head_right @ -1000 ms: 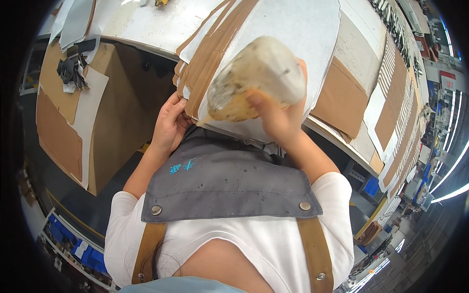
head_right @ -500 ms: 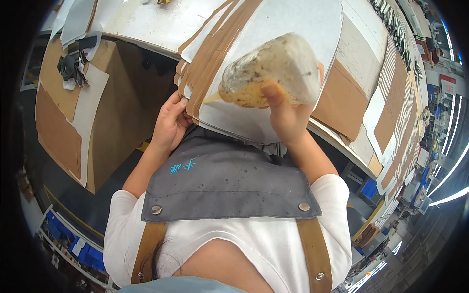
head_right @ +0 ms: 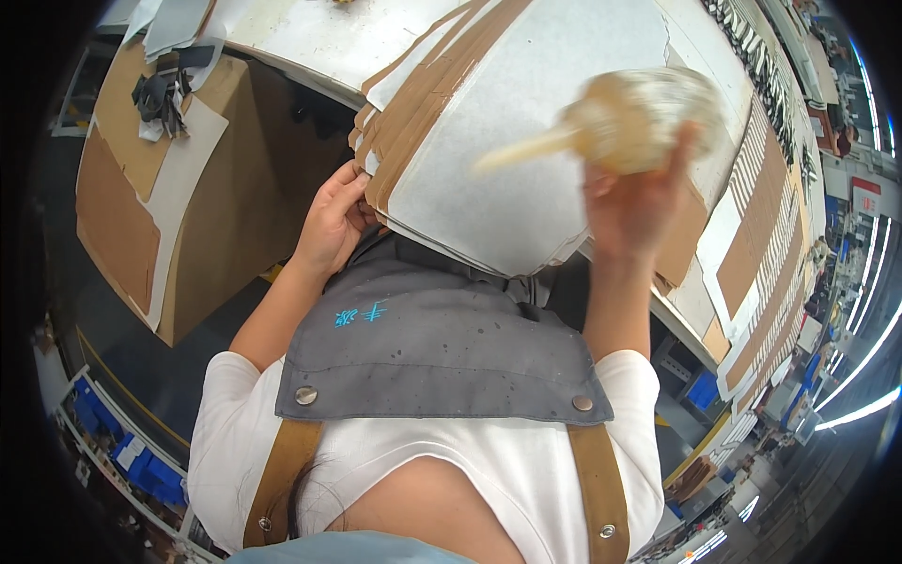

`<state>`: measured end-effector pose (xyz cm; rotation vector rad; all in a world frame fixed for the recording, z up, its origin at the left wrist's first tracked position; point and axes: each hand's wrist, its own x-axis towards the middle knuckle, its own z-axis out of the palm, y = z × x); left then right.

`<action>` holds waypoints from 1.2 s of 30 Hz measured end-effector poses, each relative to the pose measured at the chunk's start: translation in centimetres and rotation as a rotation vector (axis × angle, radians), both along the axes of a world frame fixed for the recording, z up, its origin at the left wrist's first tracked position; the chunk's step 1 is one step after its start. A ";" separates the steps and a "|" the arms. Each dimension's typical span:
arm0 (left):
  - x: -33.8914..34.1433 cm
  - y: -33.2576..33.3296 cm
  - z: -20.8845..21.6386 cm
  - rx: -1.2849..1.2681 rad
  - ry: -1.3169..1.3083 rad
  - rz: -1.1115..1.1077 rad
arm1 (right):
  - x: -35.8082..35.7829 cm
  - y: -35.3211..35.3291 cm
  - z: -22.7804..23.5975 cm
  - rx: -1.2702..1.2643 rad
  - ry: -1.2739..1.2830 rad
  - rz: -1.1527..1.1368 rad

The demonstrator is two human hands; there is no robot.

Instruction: Apply glue to leather pieces and assemble components at a workstation.

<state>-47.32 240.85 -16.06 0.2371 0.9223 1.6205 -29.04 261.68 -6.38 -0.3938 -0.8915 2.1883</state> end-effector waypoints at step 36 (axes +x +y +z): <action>14.2 16.5 7.4 0.632 1.822 -0.603 | 12.5 10.2 1.1 0.878 -0.564 -0.623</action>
